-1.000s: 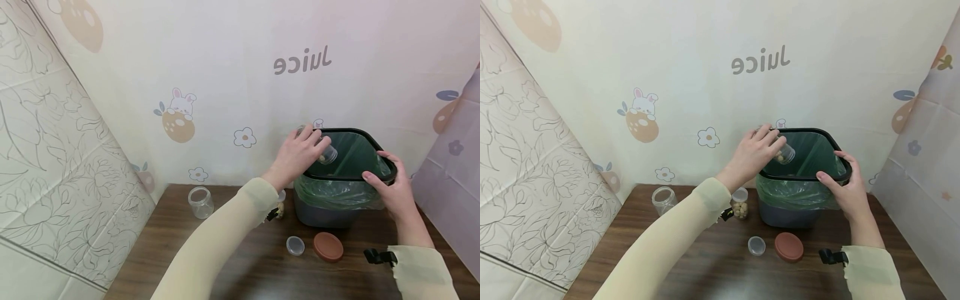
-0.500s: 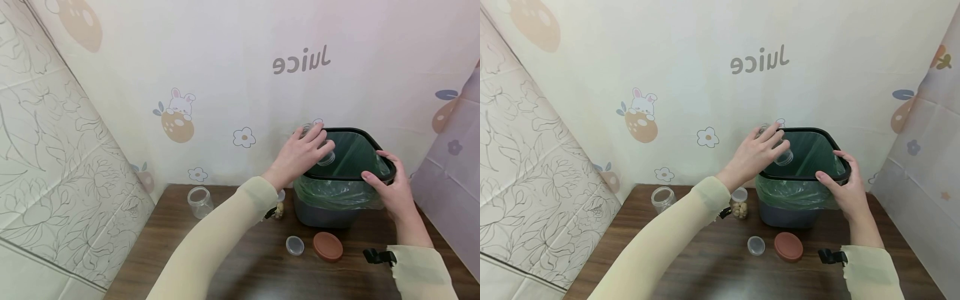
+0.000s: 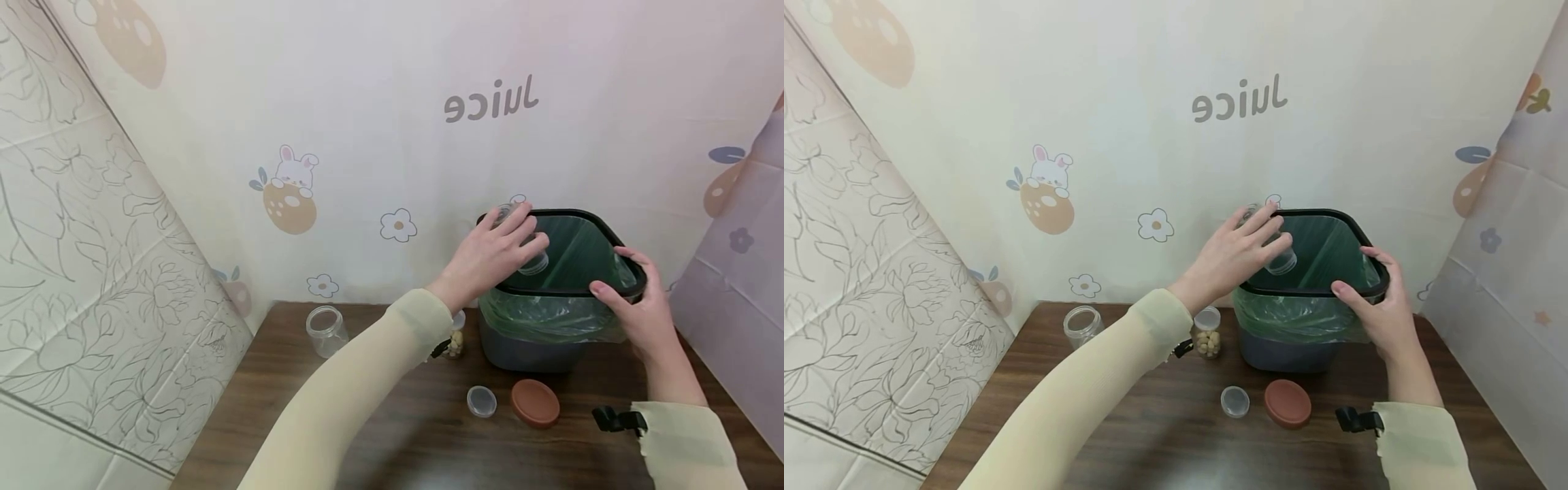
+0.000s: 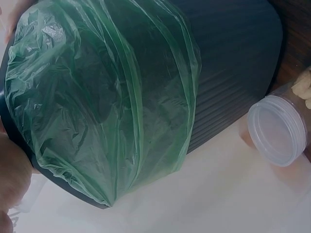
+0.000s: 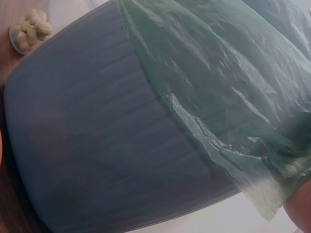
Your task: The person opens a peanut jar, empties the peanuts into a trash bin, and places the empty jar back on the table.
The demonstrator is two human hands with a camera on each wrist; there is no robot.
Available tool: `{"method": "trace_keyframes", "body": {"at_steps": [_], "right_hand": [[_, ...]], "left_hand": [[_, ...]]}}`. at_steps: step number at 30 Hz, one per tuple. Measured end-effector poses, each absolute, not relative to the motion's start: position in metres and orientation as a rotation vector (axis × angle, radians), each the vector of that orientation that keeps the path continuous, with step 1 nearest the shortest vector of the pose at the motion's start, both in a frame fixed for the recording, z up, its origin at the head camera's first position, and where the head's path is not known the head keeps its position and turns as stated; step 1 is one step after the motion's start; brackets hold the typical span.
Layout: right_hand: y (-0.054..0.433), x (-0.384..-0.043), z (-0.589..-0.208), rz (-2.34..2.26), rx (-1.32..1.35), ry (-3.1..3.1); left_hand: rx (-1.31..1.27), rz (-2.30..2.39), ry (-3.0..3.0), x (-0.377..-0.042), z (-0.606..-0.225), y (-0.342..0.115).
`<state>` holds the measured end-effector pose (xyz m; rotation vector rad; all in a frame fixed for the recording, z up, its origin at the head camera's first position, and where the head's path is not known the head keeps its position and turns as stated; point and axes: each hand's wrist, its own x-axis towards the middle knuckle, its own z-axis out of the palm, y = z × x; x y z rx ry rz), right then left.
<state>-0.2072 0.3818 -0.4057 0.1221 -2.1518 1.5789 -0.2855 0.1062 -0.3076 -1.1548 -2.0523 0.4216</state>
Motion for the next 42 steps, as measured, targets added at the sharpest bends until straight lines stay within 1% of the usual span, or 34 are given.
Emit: {"method": "trace_keyframes", "body": {"at_steps": [10, 29, 33, 39, 42], "right_hand": [[0.3827, -0.2087, -0.4075, 1.72, 0.206, -2.049], [0.3834, -0.2061, -0.408, 1.725, 0.203, -2.038], [0.3832, -0.2059, -0.4076, 1.698, 0.19, -2.058], [0.3831, -0.2055, -0.4069, 1.566, 0.13, -2.155], [0.3829, -0.2054, -0.407, 1.575, 0.131, -2.154]], "left_hand": [[-1.181, 0.444, -2.071, -0.2842, -0.3053, 0.1059], [-1.18, 0.475, -2.01, -0.2854, -0.3075, 0.108], [-1.13, 0.481, -1.998, -0.2841, -0.3093, 0.1089], [-0.963, 0.584, -2.059, -0.277, -0.3111, 0.112], [-1.009, 0.578, -2.023, -0.2776, -0.3098, 0.1106]]}}
